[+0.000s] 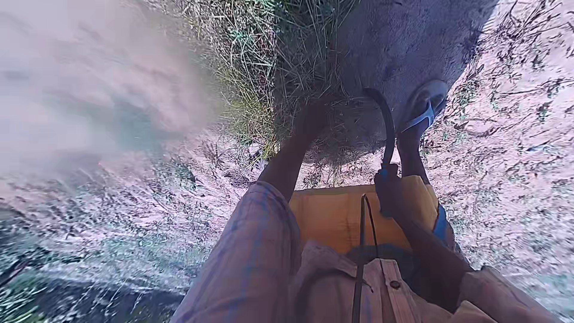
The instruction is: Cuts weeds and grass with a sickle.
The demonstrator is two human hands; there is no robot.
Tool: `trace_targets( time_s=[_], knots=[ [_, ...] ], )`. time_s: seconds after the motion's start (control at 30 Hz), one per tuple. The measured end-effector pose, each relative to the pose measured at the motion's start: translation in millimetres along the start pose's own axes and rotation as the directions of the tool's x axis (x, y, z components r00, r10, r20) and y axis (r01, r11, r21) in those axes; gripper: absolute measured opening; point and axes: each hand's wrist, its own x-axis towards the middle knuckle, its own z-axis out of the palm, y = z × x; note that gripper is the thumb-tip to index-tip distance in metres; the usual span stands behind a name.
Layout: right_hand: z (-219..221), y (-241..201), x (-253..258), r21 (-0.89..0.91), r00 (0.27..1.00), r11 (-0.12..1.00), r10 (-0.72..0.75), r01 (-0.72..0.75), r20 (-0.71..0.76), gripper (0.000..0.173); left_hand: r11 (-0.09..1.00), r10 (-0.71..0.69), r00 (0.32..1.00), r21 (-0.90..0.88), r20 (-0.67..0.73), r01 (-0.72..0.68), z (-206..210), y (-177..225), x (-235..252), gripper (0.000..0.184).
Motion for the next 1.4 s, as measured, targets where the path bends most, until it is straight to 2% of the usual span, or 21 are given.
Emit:
trace_targets(
  time_s=[0.1, 0.2, 0.27, 0.33, 0.37, 0.43, 0.5, 0.57, 0.6, 0.67, 0.7, 0.73, 0.8, 0.93, 1.0, 1.1, 1.17, 1.27, 1.4],
  knots=[
    [-7, 26, -29, 0.183, 1.0, 0.983, 0.0, 0.002, -0.008, 0.047, 0.998, -0.04, 0.999, 0.056, -0.027, 0.042, 24, -18, -21, 0.04],
    [-10, 28, -35, 0.385, 0.989, 0.919, -0.032, 0.086, -0.144, 0.049, 0.994, -0.045, 0.98, 0.09, -0.192, 0.063, 16, 8, -38, 0.055],
    [-8, 29, -26, 0.475, 0.957, 0.856, -0.076, 0.207, -0.28, 0.049, 0.992, 0.103, 0.929, 0.102, -0.356, -0.071, -1, 44, -44, 0.067],
    [-6, 28, -15, 0.503, 0.922, 0.814, -0.097, 0.29, -0.374, 0.051, 0.94, 0.34, 0.78, 0.166, -0.526, -0.298, -10, 81, -25, 0.057],
    [-4, 28, -13, 0.512, 0.917, 0.806, -0.09, 0.296, -0.388, 0.051, 0.908, 0.413, 0.754, 0.16, -0.511, -0.388, -13, 99, -15, 0.055],
    [-2, 28, -10, 0.525, 0.917, 0.797, -0.085, 0.298, -0.39, 0.051, 0.899, 0.434, 0.801, 0.135, -0.413, -0.417, -15, 122, 15, 0.063],
    [-1, 29, -10, 0.549, 0.923, 0.782, -0.086, 0.296, -0.375, 0.05, 0.959, 0.282, 0.876, 0.105, -0.391, -0.262, -8, 116, 45, 0.083],
    [-5, 31, -9, 0.524, 0.927, 0.8, -0.105, 0.294, -0.36, 0.05, 0.996, 0.082, 0.91, 0.001, -0.407, -0.089, -3, 85, 65, 0.096],
    [-8, 33, -8, 0.479, 0.928, 0.83, -0.116, 0.286, -0.353, 0.049, 1.0, -0.002, 0.923, -0.025, -0.384, -0.008, -4, 67, 67, 0.096],
    [-15, 32, -3, 0.366, 0.934, 0.892, -0.146, 0.267, -0.325, 0.046, 0.996, -0.081, 0.963, 0.016, -0.259, 0.088, -13, 35, 56, 0.077],
    [-17, 30, 0, 0.313, 0.94, 0.914, -0.162, 0.257, -0.299, 0.044, 0.994, -0.079, 0.982, 0.059, -0.174, 0.091, -17, 21, 50, 0.062],
    [-17, 28, 4, 0.266, 0.94, 0.927, -0.187, 0.265, -0.287, 0.041, 0.993, -0.061, 0.993, 0.091, -0.099, 0.07, -21, 14, 44, 0.054],
    [-19, 14, 13, 0.247, 0.928, 0.92, -0.229, 0.306, -0.294, 0.041, 0.994, -0.008, 0.999, 0.108, -0.034, 0.011, -31, 12, 39, 0.053],
    [-32, -42, 30, 0.25, 0.898, 0.895, -0.273, 0.369, -0.345, 0.044, 0.995, 0.028, 0.999, 0.1, -0.046, -0.024, -33, 15, 40, 0.048],
    [-25, -55, 44, 0.216, 0.926, 0.929, -0.231, 0.301, -0.297, 0.049, 0.998, -0.001, 0.998, 0.057, -0.068, 0.005, -24, 11, 39, 0.046],
    [16, -17, 45, 0.094, 0.989, 0.994, -0.044, 0.057, -0.138, 0.047, 0.998, -0.028, 0.994, 0.047, -0.104, 0.033, 4, 7, 38, 0.046],
    [16, 3, 18, -0.011, 0.998, 1.0, 0.016, -0.017, -0.064, 0.047, 0.999, -0.044, 0.995, -0.009, -0.089, 0.043, 15, 10, 30, 0.046],
    [-1, 25, -19, 0.005, 0.999, 1.0, 0.003, -0.003, -0.041, 0.046, 0.993, -0.066, 0.996, -0.101, -0.065, 0.059, 22, 19, 15, 0.046],
    [-34, 10, -8, -0.009, 0.971, 0.991, -0.132, 0.133, -0.197, 0.049, 0.985, -0.094, 0.993, -0.151, -0.069, 0.083, 23, 23, 16, 0.041]
  ],
)
